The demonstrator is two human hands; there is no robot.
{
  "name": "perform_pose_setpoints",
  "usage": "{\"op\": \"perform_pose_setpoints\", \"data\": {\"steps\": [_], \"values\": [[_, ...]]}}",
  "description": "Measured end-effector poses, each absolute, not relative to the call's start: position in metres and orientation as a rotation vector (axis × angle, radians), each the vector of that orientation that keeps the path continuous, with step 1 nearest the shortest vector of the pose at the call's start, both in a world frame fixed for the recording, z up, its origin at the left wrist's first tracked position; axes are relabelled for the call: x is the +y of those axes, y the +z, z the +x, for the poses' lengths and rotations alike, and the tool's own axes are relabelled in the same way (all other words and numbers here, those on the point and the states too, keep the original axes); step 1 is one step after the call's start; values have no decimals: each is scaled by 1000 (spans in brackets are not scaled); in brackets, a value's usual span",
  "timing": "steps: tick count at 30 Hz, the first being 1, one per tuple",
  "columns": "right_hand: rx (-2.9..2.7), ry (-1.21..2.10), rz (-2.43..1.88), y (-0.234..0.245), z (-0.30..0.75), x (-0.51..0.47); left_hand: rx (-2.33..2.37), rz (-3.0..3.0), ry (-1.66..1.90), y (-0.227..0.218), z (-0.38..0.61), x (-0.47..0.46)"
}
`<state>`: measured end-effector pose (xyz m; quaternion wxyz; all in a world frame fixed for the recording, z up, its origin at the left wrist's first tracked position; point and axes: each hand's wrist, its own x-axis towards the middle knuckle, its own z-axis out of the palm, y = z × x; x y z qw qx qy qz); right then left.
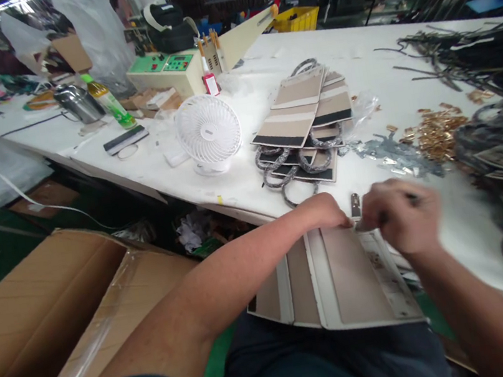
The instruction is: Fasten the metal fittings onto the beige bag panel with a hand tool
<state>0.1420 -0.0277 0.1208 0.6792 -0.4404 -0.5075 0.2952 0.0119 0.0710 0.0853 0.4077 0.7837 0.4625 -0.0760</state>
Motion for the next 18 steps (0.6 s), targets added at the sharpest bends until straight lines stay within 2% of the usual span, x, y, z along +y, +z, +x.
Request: {"op": "perform_pose_setpoints", "data": {"steps": [3, 8, 13, 18], "values": [[-1182, 741, -1097, 108, 144, -24, 1129, 2031, -217, 86, 13, 71], [-1106, 651, -890, 115, 146, -25, 1149, 2083, -237, 82, 15, 74], [-1077, 733, -1050, 102, 152, -26, 1145, 2015, -224, 83, 14, 73], [-999, 635, -910, 99, 155, -26, 1150, 2004, -170, 81, 16, 74]]}}
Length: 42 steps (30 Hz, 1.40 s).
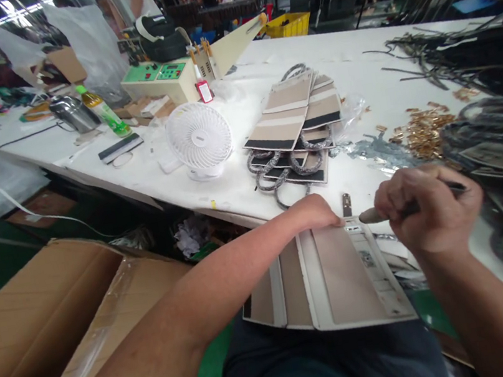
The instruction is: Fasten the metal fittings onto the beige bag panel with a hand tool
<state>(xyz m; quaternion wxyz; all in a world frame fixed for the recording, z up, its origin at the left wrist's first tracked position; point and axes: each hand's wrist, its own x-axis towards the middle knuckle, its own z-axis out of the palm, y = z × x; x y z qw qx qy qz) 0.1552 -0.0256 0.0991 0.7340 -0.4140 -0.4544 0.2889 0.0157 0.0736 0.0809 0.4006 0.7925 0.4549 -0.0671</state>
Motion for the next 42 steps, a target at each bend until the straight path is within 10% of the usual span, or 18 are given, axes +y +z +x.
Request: {"op": "perform_pose_setpoints", "data": {"steps": [14, 42], "values": [[-1073, 708, -1104, 78, 155, -26, 885, 2695, 607, 63, -36, -41], [-779, 868, -927, 90, 164, -64, 611, 2881, 94, 57, -37, -72]]}}
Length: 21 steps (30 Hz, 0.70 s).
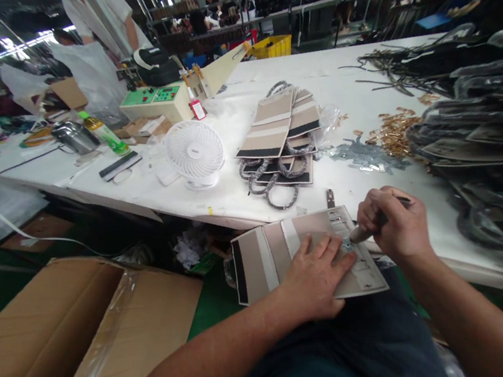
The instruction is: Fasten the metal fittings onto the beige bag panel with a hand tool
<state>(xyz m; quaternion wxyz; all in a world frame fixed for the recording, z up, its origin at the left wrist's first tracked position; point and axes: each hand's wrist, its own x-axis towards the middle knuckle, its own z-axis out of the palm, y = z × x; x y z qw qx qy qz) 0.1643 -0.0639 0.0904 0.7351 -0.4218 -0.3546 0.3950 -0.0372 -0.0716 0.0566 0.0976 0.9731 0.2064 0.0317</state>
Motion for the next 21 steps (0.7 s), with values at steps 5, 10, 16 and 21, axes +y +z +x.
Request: {"op": "perform_pose_setpoints", "data": {"steps": [5, 10, 16, 21], "values": [[-702, 857, -919, 83, 169, -66, 606, 2900, 106, 54, -37, -74], [-564, 885, -929, 77, 182, -61, 614, 2918, 101, 48, -36, -74], [-404, 948, -916, 68, 193, -59, 605, 2961, 73, 52, -33, -72], [-456, 921, -919, 69, 187, -59, 588, 2989, 61, 55, -32, -70]]}}
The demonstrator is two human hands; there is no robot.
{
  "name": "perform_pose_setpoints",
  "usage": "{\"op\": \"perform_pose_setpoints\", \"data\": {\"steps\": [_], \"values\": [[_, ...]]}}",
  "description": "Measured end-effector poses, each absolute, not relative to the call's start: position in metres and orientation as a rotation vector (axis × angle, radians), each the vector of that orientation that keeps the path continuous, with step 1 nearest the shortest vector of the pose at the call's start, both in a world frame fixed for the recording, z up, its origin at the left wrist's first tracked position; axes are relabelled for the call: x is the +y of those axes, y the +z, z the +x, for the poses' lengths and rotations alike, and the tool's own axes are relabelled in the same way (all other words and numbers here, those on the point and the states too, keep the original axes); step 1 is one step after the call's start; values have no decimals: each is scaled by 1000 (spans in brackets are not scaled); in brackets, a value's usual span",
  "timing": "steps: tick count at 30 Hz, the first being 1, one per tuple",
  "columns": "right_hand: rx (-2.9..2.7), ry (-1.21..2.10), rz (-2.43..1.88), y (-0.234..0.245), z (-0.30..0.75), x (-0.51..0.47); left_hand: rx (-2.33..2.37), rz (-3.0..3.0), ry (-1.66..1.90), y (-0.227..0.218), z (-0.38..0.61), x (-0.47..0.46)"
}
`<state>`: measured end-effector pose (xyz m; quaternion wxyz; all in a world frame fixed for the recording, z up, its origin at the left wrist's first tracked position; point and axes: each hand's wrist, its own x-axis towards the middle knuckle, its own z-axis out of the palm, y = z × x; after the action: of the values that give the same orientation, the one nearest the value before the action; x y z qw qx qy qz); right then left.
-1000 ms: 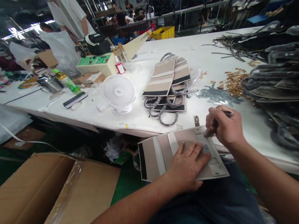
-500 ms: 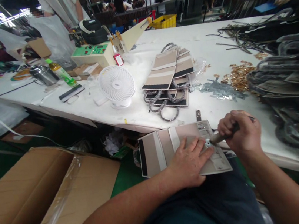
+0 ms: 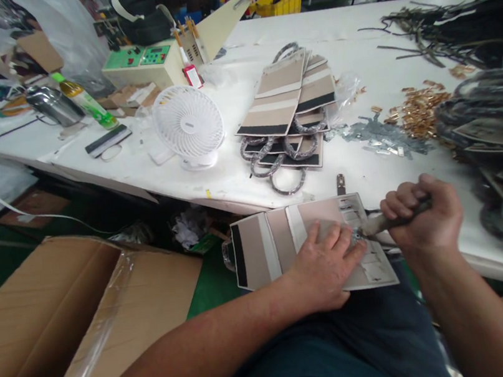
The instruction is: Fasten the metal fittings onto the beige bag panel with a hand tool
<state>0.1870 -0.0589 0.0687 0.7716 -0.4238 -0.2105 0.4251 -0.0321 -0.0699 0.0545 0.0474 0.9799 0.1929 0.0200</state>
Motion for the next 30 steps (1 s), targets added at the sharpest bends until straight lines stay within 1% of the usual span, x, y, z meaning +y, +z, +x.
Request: {"op": "perform_pose_setpoints", "data": {"steps": [5, 7, 12, 14, 16, 19, 22, 25, 30], "values": [[-586, 847, -941, 76, 167, -63, 572, 2982, 66, 56, -31, -68], [-772, 793, -1006, 79, 156, -67, 572, 2960, 74, 58, -31, -67], [-1356, 643, -1339, 83, 141, -69, 580, 2890, 111, 57, -35, -67], [-1327, 687, -1354, 84, 144, -66, 607, 2875, 143, 54, -36, -69], [-1180, 753, -1310, 86, 148, -64, 633, 2866, 168, 51, -37, -71], [-1085, 771, -1229, 89, 147, -65, 645, 2863, 175, 50, -38, -73], [-1249, 756, -1279, 95, 137, -69, 645, 2851, 171, 51, -39, -73], [-1518, 657, -1378, 100, 126, -70, 631, 2828, 163, 49, -39, -71], [-1781, 565, -1325, 97, 126, -68, 601, 2791, 204, 47, -37, -70]]}}
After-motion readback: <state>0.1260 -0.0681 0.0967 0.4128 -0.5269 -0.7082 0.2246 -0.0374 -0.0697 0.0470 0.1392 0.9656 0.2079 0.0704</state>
